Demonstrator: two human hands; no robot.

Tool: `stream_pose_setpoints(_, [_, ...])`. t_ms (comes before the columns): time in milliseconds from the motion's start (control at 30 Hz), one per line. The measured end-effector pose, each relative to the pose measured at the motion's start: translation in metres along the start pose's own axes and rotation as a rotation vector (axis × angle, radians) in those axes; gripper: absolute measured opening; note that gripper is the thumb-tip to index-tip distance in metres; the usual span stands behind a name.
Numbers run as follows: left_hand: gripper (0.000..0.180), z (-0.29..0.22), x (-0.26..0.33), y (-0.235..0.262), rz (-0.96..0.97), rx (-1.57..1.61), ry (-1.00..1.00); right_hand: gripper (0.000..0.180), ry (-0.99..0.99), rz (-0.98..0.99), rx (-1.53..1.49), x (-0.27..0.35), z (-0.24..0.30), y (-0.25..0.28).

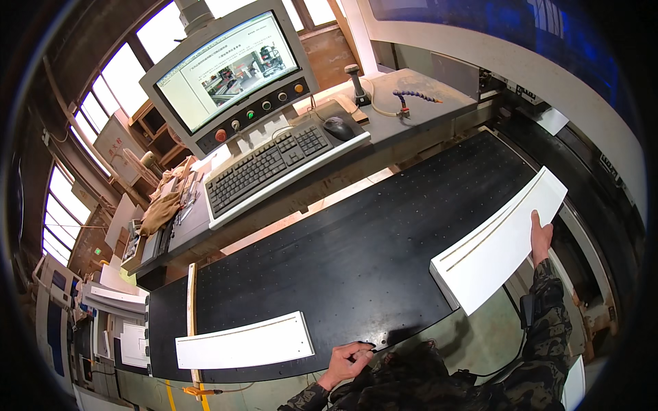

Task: The recorder uses a utility knife to trim and scrape the edges of white furniture panels on a workbench in a factory.

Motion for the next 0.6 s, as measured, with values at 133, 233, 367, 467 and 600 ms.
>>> stream_pose_setpoints(133, [0.017, 0.002, 0.000, 0.000, -0.003, -0.001, -0.006, 0.073, -0.006, -0.005, 0.011, 0.002, 0.004, -0.001])
stream_pose_setpoints(233, [0.017, 0.001, 0.000, 0.001, 0.005, -0.004, 0.006, 0.070, -0.048, -0.004, 0.041, 0.004, 0.003, -0.003])
stream_pose_setpoints(367, [0.017, 0.000, 0.000, 0.000, 0.007, 0.005, -0.001, 0.071, -0.013, -0.005, 0.035, -0.002, -0.003, 0.001])
stream_pose_setpoints(467, [0.017, 0.001, 0.000, -0.001, 0.007, -0.007, 0.001, 0.073, -0.007, 0.019, -0.018, -0.003, -0.006, -0.002])
stream_pose_setpoints(600, [0.017, -0.002, 0.000, 0.000, 0.004, 0.009, 0.004, 0.069, -0.014, 0.028, -0.027, -0.002, -0.004, -0.003])
Point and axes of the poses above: each hand's wrist, its own x-axis away from the middle knuckle, its own y-axis out of the back of the hand, z = x × y, the point moved 10 cm from there along -x, towards the middle knuckle, and after that the axes turned 11 degrees about y, right-handed, at the moved point
